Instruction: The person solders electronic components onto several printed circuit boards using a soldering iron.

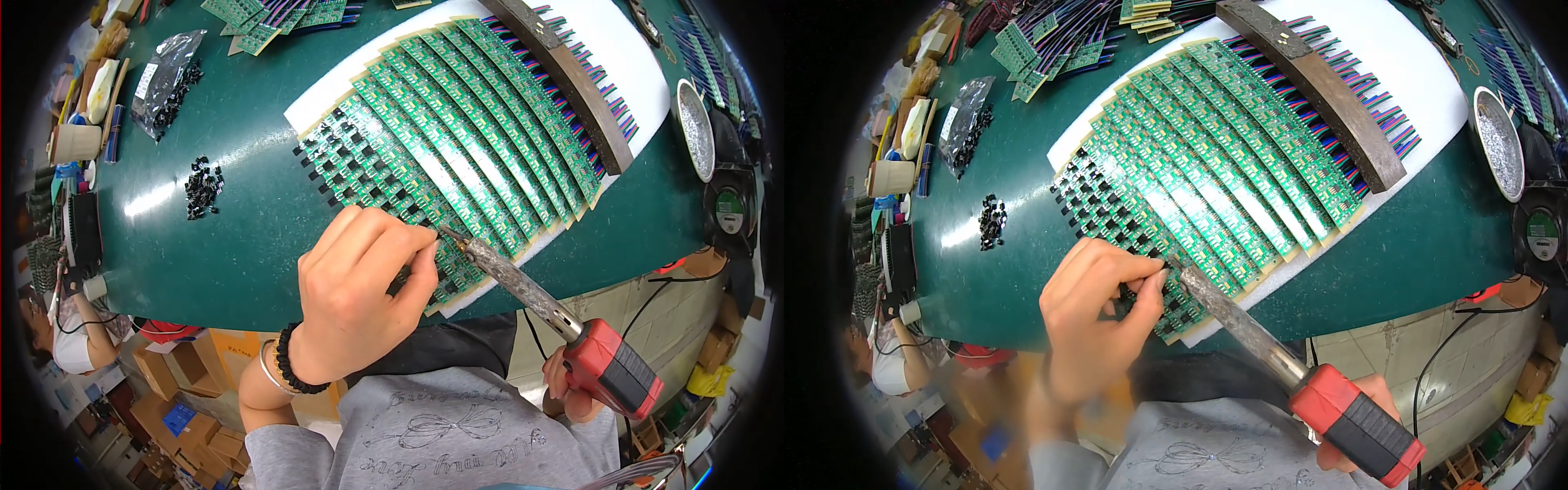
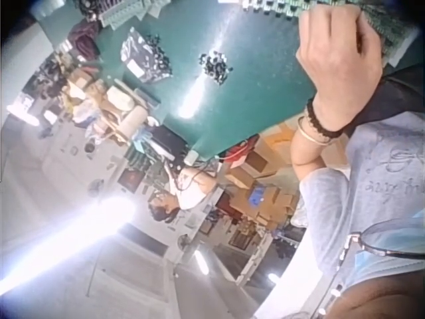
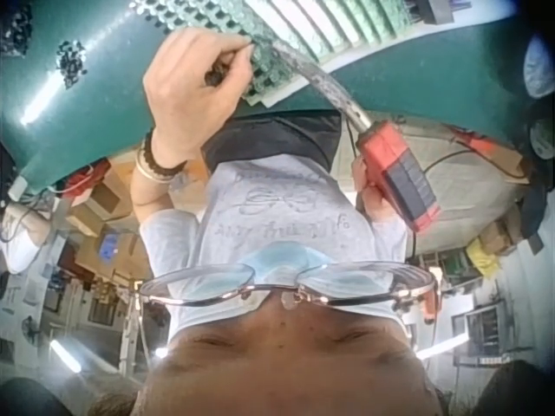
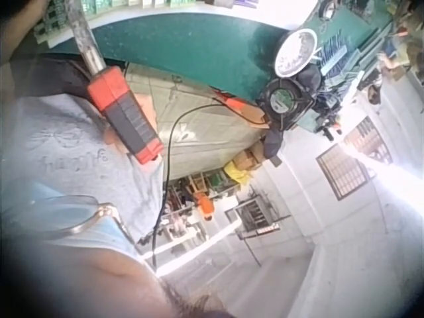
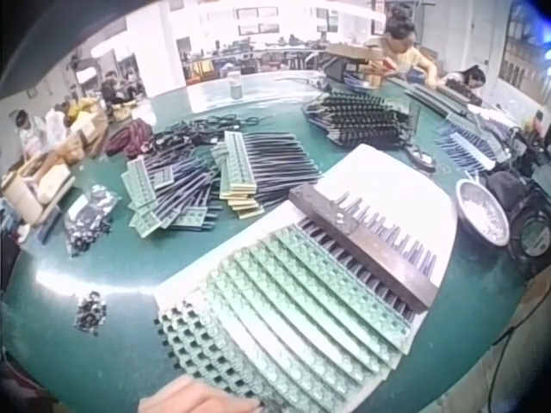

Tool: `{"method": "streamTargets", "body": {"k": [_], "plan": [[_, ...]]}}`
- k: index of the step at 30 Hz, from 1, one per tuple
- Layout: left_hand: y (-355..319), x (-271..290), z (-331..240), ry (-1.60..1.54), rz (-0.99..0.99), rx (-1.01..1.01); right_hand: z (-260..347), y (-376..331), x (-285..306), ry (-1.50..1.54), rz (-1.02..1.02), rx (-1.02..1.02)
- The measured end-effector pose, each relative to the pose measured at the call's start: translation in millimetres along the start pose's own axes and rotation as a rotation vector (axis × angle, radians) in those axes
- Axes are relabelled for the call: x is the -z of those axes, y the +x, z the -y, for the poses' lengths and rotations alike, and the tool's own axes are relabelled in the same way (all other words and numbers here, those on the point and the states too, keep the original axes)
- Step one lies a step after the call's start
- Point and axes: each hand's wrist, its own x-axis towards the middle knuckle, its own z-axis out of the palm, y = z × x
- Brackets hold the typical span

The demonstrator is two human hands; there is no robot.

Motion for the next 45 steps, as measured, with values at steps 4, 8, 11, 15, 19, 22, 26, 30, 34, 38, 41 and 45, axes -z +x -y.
{"method": "streamTargets", "body": {"k": [4, 8, 11, 15, 19, 22, 26, 30, 34, 38, 41, 45], "plan": [[1, 2, -1, -0.012, 0.009, 0.021, -7, -9, 22, -0.148, 0.073, 0.041], [1, 0, -1, -0.018, 0.017, 0.018, 16, 5, 20, -0.199, 0.224, 0.019], [1, 1, -2, -0.017, 0.019, 0.026, 22, 14, 25, -0.113, 0.363, -0.063], [1, 2, -3, -0.007, 0.015, 0.032, 12, 13, 3, 0.020, 0.171, 0.126], [1, 1, -4, -0.002, 0.015, 0.027, -1, 15, 0, 0.026, 0.151, 0.277], [2, 2, -4, -0.010, 0.016, 0.031, -9, 6, 7, -0.014, 0.087, 0.299], [1, 1, -4, -0.005, 0.019, 0.027, 14, 28, 1, -0.098, 0.209, 0.051], [1, 2, -3, -0.005, 0.016, 0.026, 23, 34, -4, 0.040, 0.239, -0.165], [2, 1, -4, -0.002, 0.018, 0.026, 14, 16, -15, 0.033, -0.176, -0.127], [3, 2, -2, -0.012, 0.012, 0.020, 17, 28, 8, -0.085, 0.307, 0.006], [0, 2, -2, -0.002, 0.012, 0.017, 16, 30, 7, -0.063, 0.327, -0.010], [0, 0, -2, 0.002, 0.022, 0.025, 17, 34, 4, -0.024, 0.348, -0.053]]}}
